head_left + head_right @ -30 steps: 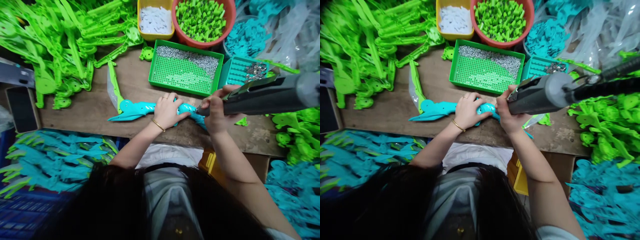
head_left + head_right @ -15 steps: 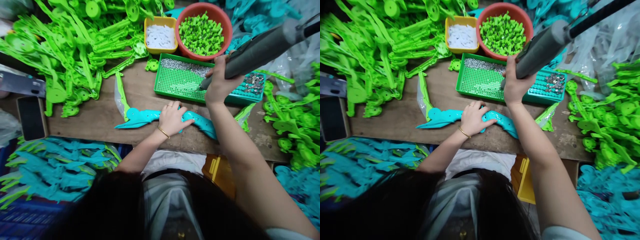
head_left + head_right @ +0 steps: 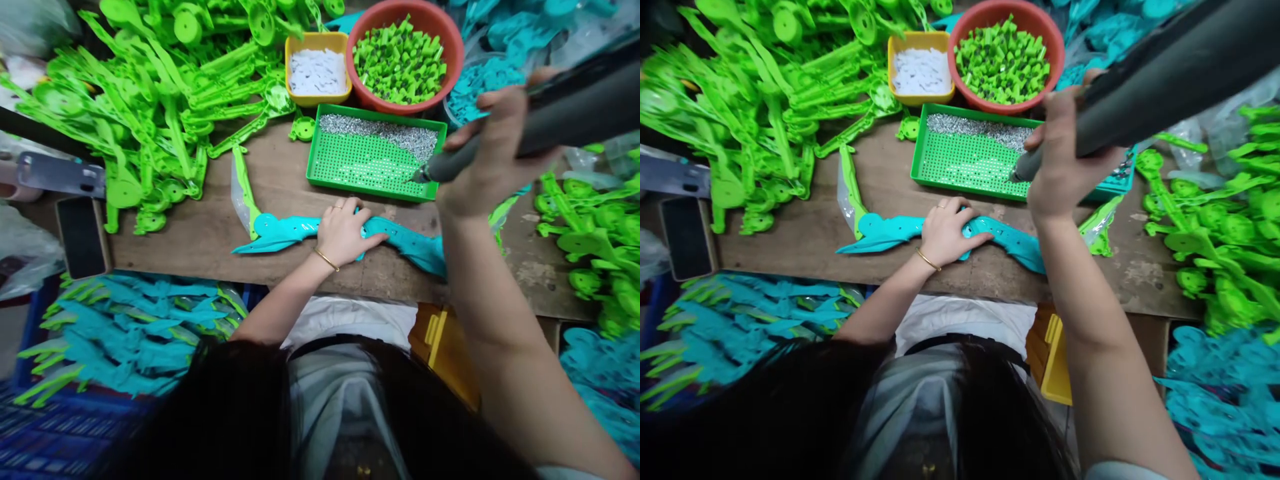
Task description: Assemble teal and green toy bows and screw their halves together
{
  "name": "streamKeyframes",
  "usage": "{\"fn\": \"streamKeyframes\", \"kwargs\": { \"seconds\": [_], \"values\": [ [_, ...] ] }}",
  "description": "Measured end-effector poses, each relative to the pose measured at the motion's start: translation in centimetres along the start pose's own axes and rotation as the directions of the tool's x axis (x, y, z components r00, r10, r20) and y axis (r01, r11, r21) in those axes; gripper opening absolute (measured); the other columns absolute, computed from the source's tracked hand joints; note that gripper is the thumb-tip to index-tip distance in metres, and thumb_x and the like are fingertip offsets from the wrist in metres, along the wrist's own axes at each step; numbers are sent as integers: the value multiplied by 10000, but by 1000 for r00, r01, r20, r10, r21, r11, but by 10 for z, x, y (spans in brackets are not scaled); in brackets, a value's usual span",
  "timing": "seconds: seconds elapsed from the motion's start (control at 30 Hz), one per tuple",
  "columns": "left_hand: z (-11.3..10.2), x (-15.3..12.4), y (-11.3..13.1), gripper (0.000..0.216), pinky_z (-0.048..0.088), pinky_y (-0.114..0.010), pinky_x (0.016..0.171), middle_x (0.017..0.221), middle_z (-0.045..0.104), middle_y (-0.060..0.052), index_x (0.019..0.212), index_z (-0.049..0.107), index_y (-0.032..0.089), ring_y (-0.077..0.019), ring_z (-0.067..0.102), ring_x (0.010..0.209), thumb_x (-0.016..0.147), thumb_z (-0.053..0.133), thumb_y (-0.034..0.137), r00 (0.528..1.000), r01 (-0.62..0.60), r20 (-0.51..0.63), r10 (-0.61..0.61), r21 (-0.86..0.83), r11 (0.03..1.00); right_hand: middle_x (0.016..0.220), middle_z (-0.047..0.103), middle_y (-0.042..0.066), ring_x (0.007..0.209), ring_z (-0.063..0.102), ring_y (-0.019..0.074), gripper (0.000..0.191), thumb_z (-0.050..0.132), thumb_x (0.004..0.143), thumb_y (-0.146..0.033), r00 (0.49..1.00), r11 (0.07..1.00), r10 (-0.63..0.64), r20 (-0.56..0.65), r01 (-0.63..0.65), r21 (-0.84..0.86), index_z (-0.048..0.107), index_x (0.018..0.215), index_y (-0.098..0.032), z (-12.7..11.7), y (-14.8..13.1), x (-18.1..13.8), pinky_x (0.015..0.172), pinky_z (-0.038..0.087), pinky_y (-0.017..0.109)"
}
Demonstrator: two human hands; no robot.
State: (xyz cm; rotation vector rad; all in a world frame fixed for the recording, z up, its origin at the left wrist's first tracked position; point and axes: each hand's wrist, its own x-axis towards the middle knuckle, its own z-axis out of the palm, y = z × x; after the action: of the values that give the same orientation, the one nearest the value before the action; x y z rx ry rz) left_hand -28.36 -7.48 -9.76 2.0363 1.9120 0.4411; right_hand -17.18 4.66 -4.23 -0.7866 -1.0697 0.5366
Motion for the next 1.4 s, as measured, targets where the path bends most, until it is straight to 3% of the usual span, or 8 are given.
{"fn": "streamKeyframes", "kwargs": {
  "seconds": [0.13, 0.27, 0.47, 0.67, 0.87, 1.07, 1.17, 1.4],
  "values": [
    [-2, 1, 1, 445, 397, -361, 862, 1197, 597, -35, 1051, 671, 273, -252, 506, 1109, 812, 595, 640, 1000, 13, 16, -12, -7, 1000, 763, 673, -75, 436, 532, 63, 169, 725, 760, -355, 988, 994, 72, 140, -83, 73, 675, 911, -299, -45, -41, -16, 376, 410, 228],
    [-3, 1, 2, 467, 398, -373, 877, 1213, 591, -46, 1077, 671, 266, -260, 504, 1120, 807, 602, 641, 999, 30, 43, -29, -15, 999, 801, 677, -70, 447, 541, 67, 205, 715, 780, -333, 973, 997, 80, 217, -83, 3, 668, 979, -327, -76, -53, -38, 397, 457, 237],
    [-4, 2, 4, 466, 399, -380, 893, 1209, 585, -54, 1091, 673, 266, -266, 506, 1122, 802, 618, 628, 999, 39, 38, -38, -15, 999, 721, 595, -79, 441, 520, 55, 190, 731, 770, -310, 967, 989, 146, 211, -144, -24, 615, 920, -306, -82, -35, -51, 398, 448, 211],
    [-4, 1, 4, 466, 403, -368, 876, 1202, 587, -52, 1086, 673, 268, -258, 505, 1109, 802, 614, 633, 999, 32, 36, -32, 10, 999, 801, 598, -67, 518, 558, 90, 366, 762, 687, -498, 965, 967, 211, 158, -182, -180, 588, 953, -317, -89, -26, -63, 459, 493, 278],
    [-2, 0, 2, 441, 403, -363, 879, 1191, 598, -47, 1064, 680, 268, -252, 511, 1098, 814, 605, 623, 1000, 1, 8, -1, 10, 1000, 735, 635, -71, 412, 506, 59, 274, 745, 735, -347, 975, 981, 183, 123, -172, -92, 627, 958, -240, -52, -30, -23, 389, 401, 230],
    [1, 0, 1, 475, 403, -379, 868, 1186, 603, -67, 1059, 688, 251, -275, 513, 1094, 809, 593, 644, 1000, -8, -10, 8, -5, 1000, 808, 570, -78, 468, 509, 20, 230, 651, 839, -245, 986, 985, 160, -43, -163, -55, 490, 992, -187, 0, 45, 15, 484, 407, 200],
    [2, 0, 1, 477, 404, -380, 857, 1165, 609, -59, 1078, 688, 268, -272, 518, 1086, 814, 581, 651, 1000, -8, -7, 8, -28, 1000, 812, 592, -74, 446, 489, 31, 323, 701, 811, -275, 987, 986, 158, -38, -159, -43, 453, 1007, -210, 7, 67, 11, 456, 395, 217],
    [-2, 1, 1, 506, 422, -415, 879, 1179, 615, -95, 1071, 688, 233, -304, 528, 1099, 788, 618, 646, 1000, -13, -4, 13, -18, 1000, 784, 584, -56, 447, 470, 48, 361, 689, 812, -408, 993, 990, 118, -4, -117, -72, 448, 1000, -216, 5, 72, 1, 481, 439, 250]
  ]
}}
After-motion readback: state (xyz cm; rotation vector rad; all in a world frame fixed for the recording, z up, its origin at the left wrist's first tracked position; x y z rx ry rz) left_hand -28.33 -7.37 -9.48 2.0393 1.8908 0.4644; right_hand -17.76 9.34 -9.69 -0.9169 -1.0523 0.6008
